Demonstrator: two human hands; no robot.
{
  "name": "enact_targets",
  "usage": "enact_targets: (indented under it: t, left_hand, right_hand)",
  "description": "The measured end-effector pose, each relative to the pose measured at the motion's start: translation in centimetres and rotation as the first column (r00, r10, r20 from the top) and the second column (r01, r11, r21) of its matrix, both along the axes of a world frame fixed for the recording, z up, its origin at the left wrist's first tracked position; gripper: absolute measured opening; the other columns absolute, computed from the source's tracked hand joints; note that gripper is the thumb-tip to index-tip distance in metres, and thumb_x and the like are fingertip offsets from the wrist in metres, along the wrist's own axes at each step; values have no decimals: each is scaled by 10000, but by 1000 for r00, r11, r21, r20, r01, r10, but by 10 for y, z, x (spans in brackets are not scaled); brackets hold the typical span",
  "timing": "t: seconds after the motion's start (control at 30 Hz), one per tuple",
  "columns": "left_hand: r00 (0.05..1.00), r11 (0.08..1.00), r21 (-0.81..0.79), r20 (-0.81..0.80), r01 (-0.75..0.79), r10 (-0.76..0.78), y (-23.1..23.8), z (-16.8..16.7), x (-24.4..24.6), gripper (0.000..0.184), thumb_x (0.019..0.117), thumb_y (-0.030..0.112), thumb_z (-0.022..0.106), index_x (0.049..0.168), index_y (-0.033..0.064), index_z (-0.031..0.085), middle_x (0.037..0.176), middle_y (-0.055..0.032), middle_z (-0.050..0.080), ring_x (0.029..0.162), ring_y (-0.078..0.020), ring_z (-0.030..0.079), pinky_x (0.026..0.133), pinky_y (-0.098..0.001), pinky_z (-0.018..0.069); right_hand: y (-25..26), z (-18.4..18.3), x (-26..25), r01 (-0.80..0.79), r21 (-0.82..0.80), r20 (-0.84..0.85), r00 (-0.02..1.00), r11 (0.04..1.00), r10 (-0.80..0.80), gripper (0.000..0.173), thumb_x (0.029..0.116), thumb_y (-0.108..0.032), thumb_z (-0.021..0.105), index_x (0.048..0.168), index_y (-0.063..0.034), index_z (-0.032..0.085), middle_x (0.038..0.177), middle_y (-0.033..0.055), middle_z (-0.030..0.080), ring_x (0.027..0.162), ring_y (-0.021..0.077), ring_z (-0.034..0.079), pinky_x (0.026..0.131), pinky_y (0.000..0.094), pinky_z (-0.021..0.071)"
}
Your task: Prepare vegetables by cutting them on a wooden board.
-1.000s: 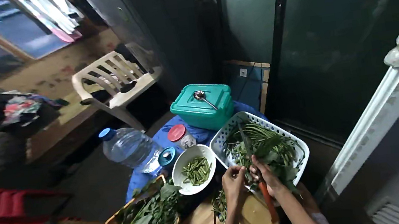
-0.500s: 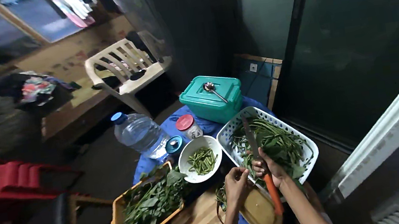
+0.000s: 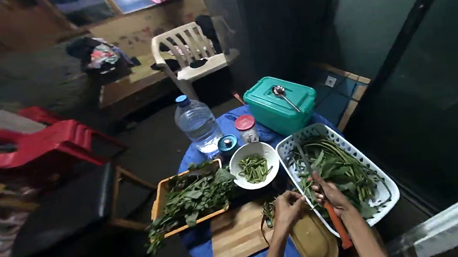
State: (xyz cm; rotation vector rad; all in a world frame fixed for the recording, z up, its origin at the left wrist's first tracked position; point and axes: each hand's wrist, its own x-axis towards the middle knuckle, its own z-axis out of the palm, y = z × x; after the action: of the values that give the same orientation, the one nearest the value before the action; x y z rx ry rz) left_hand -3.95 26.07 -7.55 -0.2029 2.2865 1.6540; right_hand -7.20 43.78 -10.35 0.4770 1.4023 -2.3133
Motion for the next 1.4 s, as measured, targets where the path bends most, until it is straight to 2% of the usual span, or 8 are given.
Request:
enact_targets:
  t: [0.2, 0.37, 0.47, 0.57, 0.77, 1.1, 1.33, 1.4]
  left_hand:
    - [998, 998, 5, 16, -65, 65, -16, -1, 12, 191, 958, 166, 700, 1064, 7, 709, 950, -103, 688, 803, -175, 649, 776, -374, 550]
    - [986, 974, -177, -107, -144, 126, -51, -17, 27, 204, 958, 140, 668, 1071, -24, 712, 972, -161, 713, 891, -264, 690, 865, -447, 557]
    - [983, 950, -258, -108, -173, 150, -77, -40, 35, 245, 971, 154, 655, 1106, -43, 710, 1028, -205, 711, 978, -324, 692, 941, -487, 538]
    - [962, 924, -294, -188, -246, 197, -111, -56, 32, 373, 971, 255, 691, 1205, -35, 704, 1188, -226, 697, 1095, -355, 682, 1008, -511, 521]
    - [805, 705, -402, -402, -584, 437, -266, -36, -19, 285, 1018, 152, 592, 1189, -45, 707, 1228, -262, 668, 1190, -392, 636, 1074, -517, 479]
    - [807, 616, -685, 68, -390, 586, -359, -17, -63, 383, 970, 215, 670, 1227, -67, 655, 1354, -315, 578, 1309, -458, 538, 1057, -623, 436]
    - [594, 619, -184, -576, -764, 562, -335, 15, -25, 244, 989, 153, 656, 1097, -58, 716, 1118, -244, 683, 1029, -338, 666, 931, -486, 524]
    - [615, 648, -136, -507, -749, 604, -324, 19, -12, 240, 1004, 143, 648, 1121, -57, 707, 1148, -231, 690, 1071, -321, 662, 964, -477, 512]
  right_hand:
    - [-27, 3, -12, -76, 417, 8, 997, 906, 80, 426, 1065, -420, 523, 1076, -11, 644, 659, -21, 496, 473, 55, 427, 469, 223, 430]
    - [-21, 16, -22, -65, 743, 2, 995, 667, 95, 665, 979, -452, 672, 1338, 97, 562, 1202, 313, 629, 1067, 404, 625, 943, 575, 491]
    - [-16, 18, -17, -75, 720, 24, 996, 690, 84, 916, 965, -423, 703, 1606, -23, 184, 1283, 294, 589, 925, 321, 654, 805, 481, 542]
    - [-11, 14, -14, -96, 722, 55, 995, 685, 81, 993, 991, -425, 664, 1627, -56, -3, 1126, 254, 640, 706, 202, 615, 640, 375, 515]
    - [7, 17, -3, -168, 815, 105, 984, 555, 145, 661, 1058, -552, 446, 1196, 55, 667, 1054, 188, 701, 731, 173, 581, 663, 378, 477]
    - [-10, 17, 16, -2, 823, -45, 997, 568, 68, 583, 1071, -472, 478, 1294, 48, 619, 1076, 158, 665, 671, 94, 515, 614, 296, 451]
    - [-10, 31, 29, 133, 729, -182, 983, 671, 2, 486, 1100, -366, 445, 1283, 54, 609, 893, 68, 626, 554, 28, 460, 519, 211, 413]
    - [-9, 28, 33, 149, 692, -196, 980, 707, -16, 466, 1105, -353, 433, 1281, 36, 620, 815, 30, 590, 527, 28, 451, 495, 202, 409]
